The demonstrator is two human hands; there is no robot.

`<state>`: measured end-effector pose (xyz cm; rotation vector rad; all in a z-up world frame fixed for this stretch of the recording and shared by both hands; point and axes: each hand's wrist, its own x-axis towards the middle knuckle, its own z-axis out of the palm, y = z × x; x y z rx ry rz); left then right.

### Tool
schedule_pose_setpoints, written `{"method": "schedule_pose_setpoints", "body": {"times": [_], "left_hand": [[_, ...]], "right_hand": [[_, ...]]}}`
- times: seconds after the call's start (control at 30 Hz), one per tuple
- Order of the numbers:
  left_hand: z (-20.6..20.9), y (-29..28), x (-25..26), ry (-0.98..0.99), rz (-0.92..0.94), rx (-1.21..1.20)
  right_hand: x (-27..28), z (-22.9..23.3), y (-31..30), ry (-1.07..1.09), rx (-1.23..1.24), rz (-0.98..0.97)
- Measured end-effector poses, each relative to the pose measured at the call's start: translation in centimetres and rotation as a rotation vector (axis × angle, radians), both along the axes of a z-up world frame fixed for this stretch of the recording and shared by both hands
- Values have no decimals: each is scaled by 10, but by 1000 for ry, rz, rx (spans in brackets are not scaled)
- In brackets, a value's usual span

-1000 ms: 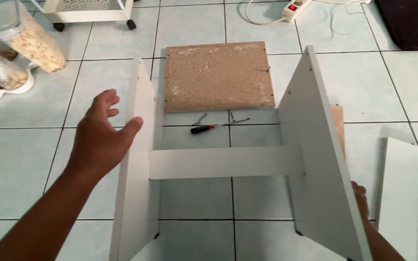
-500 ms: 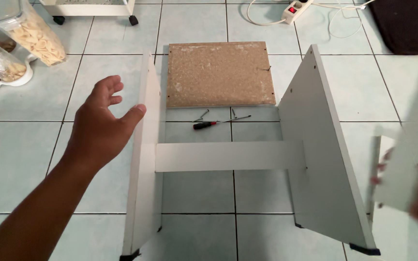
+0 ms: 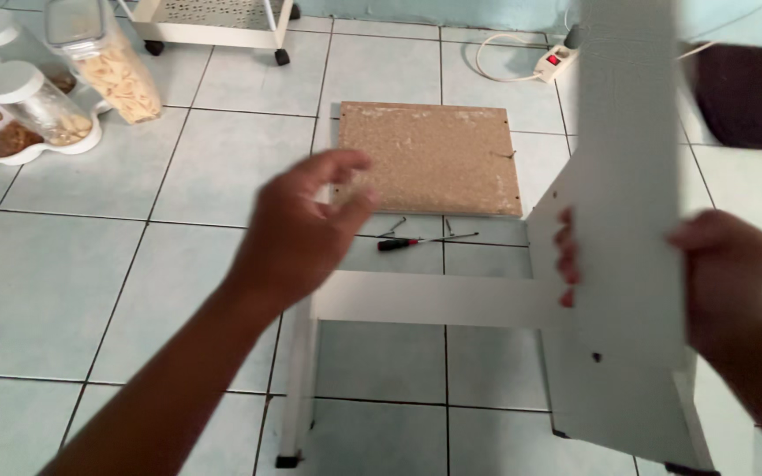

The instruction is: The person assembles a white flat-pack furniture unit on a tiled floor. They use a screwdriver to attach side panels to a base, then insert a horizontal support beam and a back panel.

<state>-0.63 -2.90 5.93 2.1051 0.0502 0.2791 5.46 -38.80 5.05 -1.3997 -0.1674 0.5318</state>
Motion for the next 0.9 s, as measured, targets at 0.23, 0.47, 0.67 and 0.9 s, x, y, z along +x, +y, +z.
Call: {"method": "schedule_pose_setpoints", "body": {"times": [0.23, 0.47, 0.67, 0.9], "left_hand": [[-13, 2, -1, 41, -96, 6], [-23, 25, 5, 77, -62, -79], [-31, 19, 11, 160, -129, -94], [-40, 21, 41, -13, -135, 136]], "right_hand": [[19, -12, 88, 298, -149, -87], [22, -32, 109, 397, -97, -39], [31, -61, 107, 491, -139, -55], [18, -67, 110, 37, -999, -84]]}}
